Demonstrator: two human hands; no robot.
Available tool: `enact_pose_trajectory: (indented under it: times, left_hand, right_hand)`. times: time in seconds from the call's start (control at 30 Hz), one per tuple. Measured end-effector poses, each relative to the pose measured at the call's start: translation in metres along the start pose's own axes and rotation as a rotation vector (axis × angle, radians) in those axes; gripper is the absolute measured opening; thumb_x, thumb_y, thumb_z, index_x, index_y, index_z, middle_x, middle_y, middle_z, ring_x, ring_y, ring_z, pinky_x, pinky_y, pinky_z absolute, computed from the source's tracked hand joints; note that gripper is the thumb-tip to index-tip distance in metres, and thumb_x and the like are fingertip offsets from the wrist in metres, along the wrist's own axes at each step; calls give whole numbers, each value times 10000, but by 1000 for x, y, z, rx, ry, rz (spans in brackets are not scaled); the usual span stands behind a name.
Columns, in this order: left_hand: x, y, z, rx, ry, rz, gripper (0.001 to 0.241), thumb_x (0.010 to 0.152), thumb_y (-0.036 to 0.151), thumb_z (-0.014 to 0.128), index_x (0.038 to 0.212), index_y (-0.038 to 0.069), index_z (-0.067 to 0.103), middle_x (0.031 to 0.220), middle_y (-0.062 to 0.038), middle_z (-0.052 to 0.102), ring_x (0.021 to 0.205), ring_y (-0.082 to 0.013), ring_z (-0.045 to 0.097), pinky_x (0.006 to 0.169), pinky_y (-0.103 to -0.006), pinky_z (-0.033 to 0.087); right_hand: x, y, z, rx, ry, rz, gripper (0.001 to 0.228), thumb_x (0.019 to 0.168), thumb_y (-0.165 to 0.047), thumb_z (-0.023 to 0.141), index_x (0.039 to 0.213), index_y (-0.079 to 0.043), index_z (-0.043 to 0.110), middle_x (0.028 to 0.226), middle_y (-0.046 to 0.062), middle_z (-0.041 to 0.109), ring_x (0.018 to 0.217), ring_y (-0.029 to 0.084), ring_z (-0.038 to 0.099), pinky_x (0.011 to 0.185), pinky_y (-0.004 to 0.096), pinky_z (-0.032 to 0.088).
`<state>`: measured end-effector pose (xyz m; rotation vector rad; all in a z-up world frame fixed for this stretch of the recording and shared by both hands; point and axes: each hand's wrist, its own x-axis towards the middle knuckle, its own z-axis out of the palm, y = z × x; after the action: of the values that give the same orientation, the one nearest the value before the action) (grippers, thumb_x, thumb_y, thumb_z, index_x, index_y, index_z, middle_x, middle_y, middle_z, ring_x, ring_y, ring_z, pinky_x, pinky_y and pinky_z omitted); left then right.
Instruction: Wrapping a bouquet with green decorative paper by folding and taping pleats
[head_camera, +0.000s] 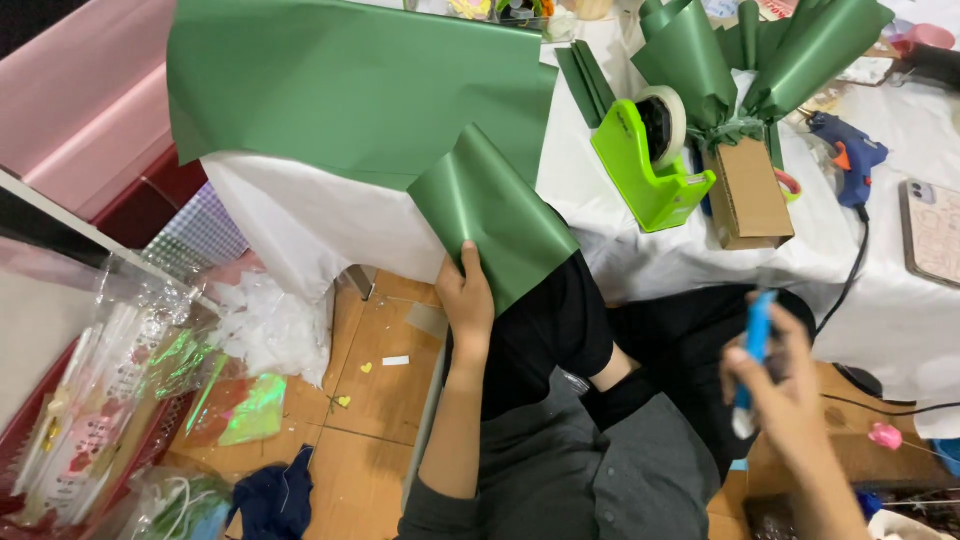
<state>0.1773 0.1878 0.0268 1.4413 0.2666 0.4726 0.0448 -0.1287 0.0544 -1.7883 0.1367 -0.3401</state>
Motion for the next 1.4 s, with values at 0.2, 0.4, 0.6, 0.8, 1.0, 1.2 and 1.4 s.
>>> enact_pose_trajectory:
  times: [0.2, 0.4, 0.6, 0.8, 1.0, 1.2, 1.4]
  left_hand:
    - [-2, -6, -2, 84, -53, -7, 432, 1027, 362, 445, 1122, 33, 708, 1065, -94, 748, 1031, -228, 689, 911, -348, 534]
    - [-9, 12, -5, 95, -104, -24, 409, 1034, 354, 439, 1070, 40, 699, 959, -69, 725, 929, -200, 677, 832, -322, 525]
    - [-9, -1, -4, 266, -128, 109, 407, 1105, 314, 451, 918, 34, 678, 532, -56, 548, 493, -103, 502, 469, -269, 458]
    - [-9, 0, -5, 314, -125, 152, 493, 1112, 377, 451, 1059, -49, 694, 544, -94, 592, 471, -118, 506, 445, -276, 458]
    - [-8, -23, -3, 359, -114, 262, 415, 1115, 343, 479, 1052, 10, 719, 496, -84, 561, 428, -117, 500, 402, -247, 412]
    - [-2, -40, -9, 313, -181, 208, 517, 1103, 419, 476, 1101, -37, 718, 485, -78, 565, 417, -107, 465, 374, -263, 394]
    - [6, -34, -14, 304, -234, 217, 510, 1089, 449, 493, 856, 43, 695, 453, -61, 520, 394, -136, 463, 357, -263, 373]
  right_hand:
    - [-25, 19, 71, -412, -276, -129, 621, 877, -201, 723, 1460, -111, 528, 1410, 17, 648, 1161, 91, 630, 1001, 233, 435]
    - [-17, -16, 108, -562, -251, -67, 575, 892, -263, 678, 1448, -206, 545, 1419, -26, 658, 549, 145, 571, 596, 287, 499]
    - [0, -33, 131, -425, -72, -154, 572, 873, -254, 773, 1427, -210, 636, 1166, 171, 744, 1090, 418, 698, 861, 505, 560]
    - [1, -30, 129, -400, -33, -171, 542, 864, -180, 779, 1395, -173, 668, 999, 173, 758, 968, 384, 729, 797, 470, 553]
    - [-1, -33, 120, -412, -8, -199, 504, 871, -166, 792, 1366, -167, 698, 950, 142, 756, 881, 330, 726, 744, 429, 545]
    - [-7, -30, 115, -426, -16, -277, 471, 871, -131, 796, 1332, -100, 710, 1147, 197, 751, 1012, 421, 718, 809, 464, 556]
    - [-15, -33, 107, -452, -43, -285, 485, 855, -114, 798, 1331, -82, 709, 1172, 207, 745, 1024, 442, 709, 799, 480, 555]
